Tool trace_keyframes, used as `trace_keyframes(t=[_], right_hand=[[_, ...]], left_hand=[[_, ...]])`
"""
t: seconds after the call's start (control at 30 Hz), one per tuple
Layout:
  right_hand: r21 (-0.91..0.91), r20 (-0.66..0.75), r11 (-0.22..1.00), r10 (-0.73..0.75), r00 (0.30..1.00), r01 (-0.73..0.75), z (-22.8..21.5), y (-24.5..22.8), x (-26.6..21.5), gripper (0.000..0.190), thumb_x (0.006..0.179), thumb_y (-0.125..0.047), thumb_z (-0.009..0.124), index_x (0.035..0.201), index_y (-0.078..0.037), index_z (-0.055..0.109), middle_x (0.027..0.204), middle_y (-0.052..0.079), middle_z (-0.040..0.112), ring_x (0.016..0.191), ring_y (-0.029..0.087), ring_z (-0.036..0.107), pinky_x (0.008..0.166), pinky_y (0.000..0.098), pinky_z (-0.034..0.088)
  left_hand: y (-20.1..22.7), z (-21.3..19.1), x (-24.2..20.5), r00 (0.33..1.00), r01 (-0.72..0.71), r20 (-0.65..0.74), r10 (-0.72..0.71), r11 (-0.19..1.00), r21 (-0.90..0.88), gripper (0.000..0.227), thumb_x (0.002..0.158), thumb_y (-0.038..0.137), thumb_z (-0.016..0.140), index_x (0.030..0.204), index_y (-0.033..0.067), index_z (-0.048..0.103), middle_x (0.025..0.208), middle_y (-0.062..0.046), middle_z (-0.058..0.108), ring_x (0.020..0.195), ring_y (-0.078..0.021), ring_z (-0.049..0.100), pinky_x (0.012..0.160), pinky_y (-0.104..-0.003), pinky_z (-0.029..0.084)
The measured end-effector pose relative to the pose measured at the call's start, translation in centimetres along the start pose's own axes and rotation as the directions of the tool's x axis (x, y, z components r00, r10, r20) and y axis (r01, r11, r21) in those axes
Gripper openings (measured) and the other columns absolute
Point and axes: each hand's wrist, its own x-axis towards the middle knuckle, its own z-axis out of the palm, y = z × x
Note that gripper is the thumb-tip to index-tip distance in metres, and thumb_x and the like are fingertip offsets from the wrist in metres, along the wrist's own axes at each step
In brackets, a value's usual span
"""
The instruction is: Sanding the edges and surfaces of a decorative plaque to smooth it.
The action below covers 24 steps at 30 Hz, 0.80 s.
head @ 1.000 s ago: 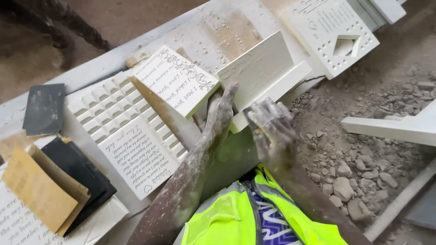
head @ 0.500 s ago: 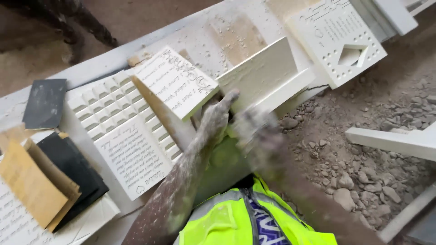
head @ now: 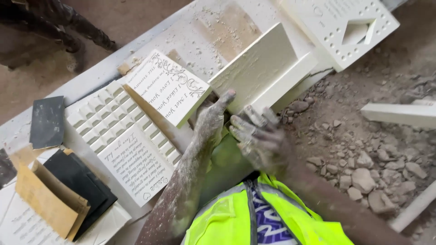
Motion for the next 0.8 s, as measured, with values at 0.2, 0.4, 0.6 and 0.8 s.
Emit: trace_keyframes(t=[0.2,0.4,0.6,0.8], right_hand=[[0.011,-0.036,0.992,0.126,0.991,-0.126,-5.0,11.6,1.1,0.017,0.101,-0.019,0.061,0.113,-0.011,0.069,0.125,0.002,0.058,0.131,0.025,0.043,0.118,0.0413,0.022],[-0.001,-0.075,0.98,0.197,0.978,-0.198,-1.3,5.9,0.4,0.015,0.106,-0.011,0.058,0.094,-0.004,0.064,0.098,0.003,0.053,0.105,0.02,0.048,0.107,0.0306,0.03],[-0.045,-0.138,0.953,0.291,0.947,-0.299,-4.9,14.6,0.9,0.037,0.111,-0.004,0.056,0.075,0.004,0.059,0.071,0.003,0.048,0.08,0.014,0.053,0.095,0.0198,0.037],[-0.437,-0.095,0.891,0.092,0.991,-0.125,-2.3,14.0,0.5,0.018,0.079,-0.015,0.086,0.083,-0.007,0.07,0.073,0.011,0.066,0.077,0.033,0.069,0.073,0.0516,0.052]], left_hand=[[2.4,1.1,-1.0,0.998,-0.045,-0.036,0.046,0.998,0.034,0.059,0.078,0.021,0.088,0.126,-0.002,0.063,0.111,-0.014,0.069,0.105,-0.0254,0.068,0.087,-0.049,0.063],[-1.0,-1.4,0.9,0.999,-0.046,0.018,0.045,0.999,0.027,0.057,0.081,0.026,0.086,0.125,0.0,0.062,0.107,-0.008,0.067,0.1,-0.0213,0.069,0.079,-0.046,0.066],[3.4,2.4,-2.9,0.999,0.0,-0.051,0.002,0.999,0.041,0.069,0.079,0.024,0.085,0.137,-0.0042,0.058,0.119,-0.017,0.07,0.111,-0.0265,0.068,0.091,-0.051,0.062],[0.2,1.4,-1.7,0.987,0.025,-0.157,-0.017,0.999,0.048,0.076,0.078,0.023,0.084,0.142,-0.0029,0.053,0.123,-0.019,0.069,0.117,-0.0282,0.068,0.093,-0.052,0.06]])
